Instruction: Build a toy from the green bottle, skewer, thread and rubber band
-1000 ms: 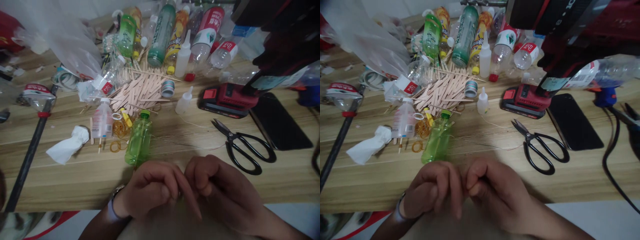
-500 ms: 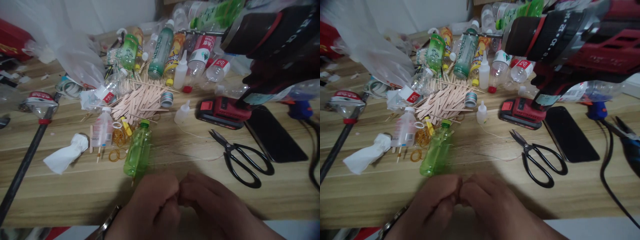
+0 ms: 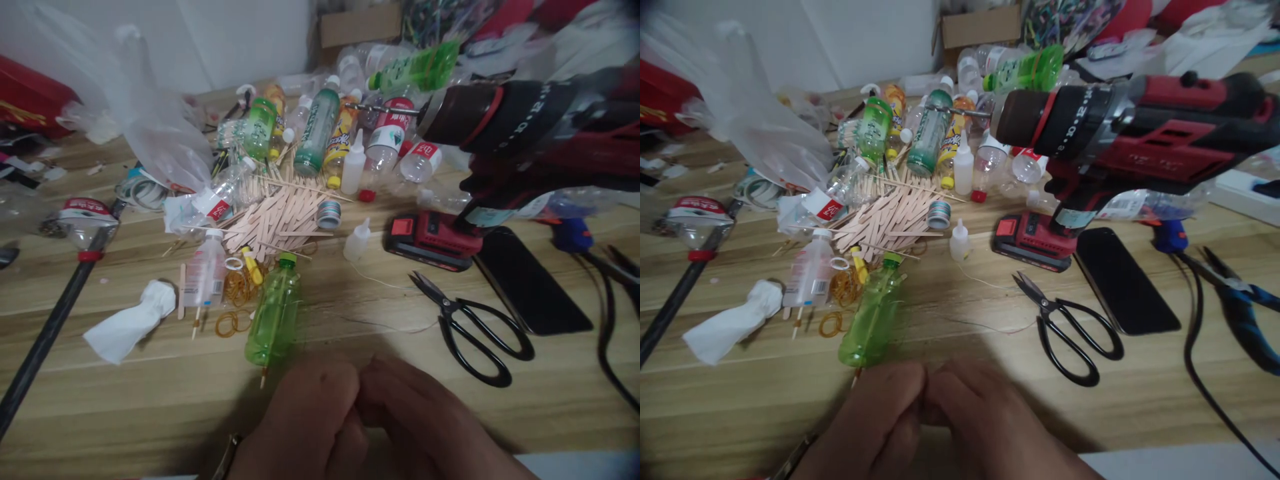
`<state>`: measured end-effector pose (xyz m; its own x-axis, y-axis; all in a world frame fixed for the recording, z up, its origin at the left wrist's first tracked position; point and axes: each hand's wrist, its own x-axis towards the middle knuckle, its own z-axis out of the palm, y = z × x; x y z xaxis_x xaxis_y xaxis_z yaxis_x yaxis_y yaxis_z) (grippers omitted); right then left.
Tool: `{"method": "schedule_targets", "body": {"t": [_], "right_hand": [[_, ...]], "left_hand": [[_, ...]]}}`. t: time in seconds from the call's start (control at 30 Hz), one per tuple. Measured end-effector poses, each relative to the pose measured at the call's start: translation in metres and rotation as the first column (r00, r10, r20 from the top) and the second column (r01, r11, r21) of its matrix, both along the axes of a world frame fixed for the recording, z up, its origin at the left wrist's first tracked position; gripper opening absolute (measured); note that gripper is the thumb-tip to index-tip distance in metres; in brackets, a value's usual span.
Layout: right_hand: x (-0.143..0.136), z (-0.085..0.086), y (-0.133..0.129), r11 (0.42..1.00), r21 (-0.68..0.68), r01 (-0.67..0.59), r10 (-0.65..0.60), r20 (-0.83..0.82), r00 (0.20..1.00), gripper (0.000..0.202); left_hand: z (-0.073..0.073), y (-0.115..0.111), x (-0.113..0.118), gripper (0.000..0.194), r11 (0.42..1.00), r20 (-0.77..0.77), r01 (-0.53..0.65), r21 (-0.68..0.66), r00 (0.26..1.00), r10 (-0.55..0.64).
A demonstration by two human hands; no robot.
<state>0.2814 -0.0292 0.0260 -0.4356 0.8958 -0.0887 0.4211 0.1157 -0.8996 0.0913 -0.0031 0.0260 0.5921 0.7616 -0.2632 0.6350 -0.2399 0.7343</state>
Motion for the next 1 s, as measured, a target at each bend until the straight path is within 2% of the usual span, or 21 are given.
{"method": "schedule_targets", "body": {"t": [0.13,0.27,0.43,0.6,0.83,0.93,1.0], "right_hand": [[-0.001,-0.002,0.000,0.998,0.023,0.066,-0.066,-0.010,0.998,0.030],[-0.003,-0.010,-0.003,0.985,0.039,0.168,-0.169,0.017,0.986,0.025],[-0.002,-0.016,-0.004,0.988,0.062,0.140,-0.142,0.029,0.989,0.033],[0.000,-0.019,-0.001,0.987,0.101,0.124,-0.128,0.034,0.991,0.037],[0.002,-0.018,0.001,0.981,0.121,0.153,-0.153,-0.011,0.988,0.041],[0.003,-0.017,0.005,0.976,0.116,0.184,-0.181,-0.034,0.983,0.031],[0.004,-0.018,0.006,0.966,0.126,0.227,-0.228,-0.011,0.974,0.023]], "left_hand": [[0.002,0.003,0.002,0.011,1.000,-0.024,-0.020,-0.024,1.000,0.019],[0.006,0.010,0.006,0.020,0.992,0.061,-0.049,-0.117,0.997,0.056],[0.007,0.014,0.012,0.016,0.993,0.101,-0.043,-0.111,0.993,0.055],[0.003,0.013,0.012,0.015,0.993,0.055,-0.001,-0.115,0.998,0.008],[-0.001,0.015,0.010,0.014,0.992,0.019,-0.011,-0.124,1.000,0.013],[-0.004,0.018,0.008,0.019,0.981,0.112,-0.032,-0.194,0.992,0.054],[-0.006,0.019,0.007,0.020,0.956,0.215,-0.047,-0.290,0.970,0.113]]}}
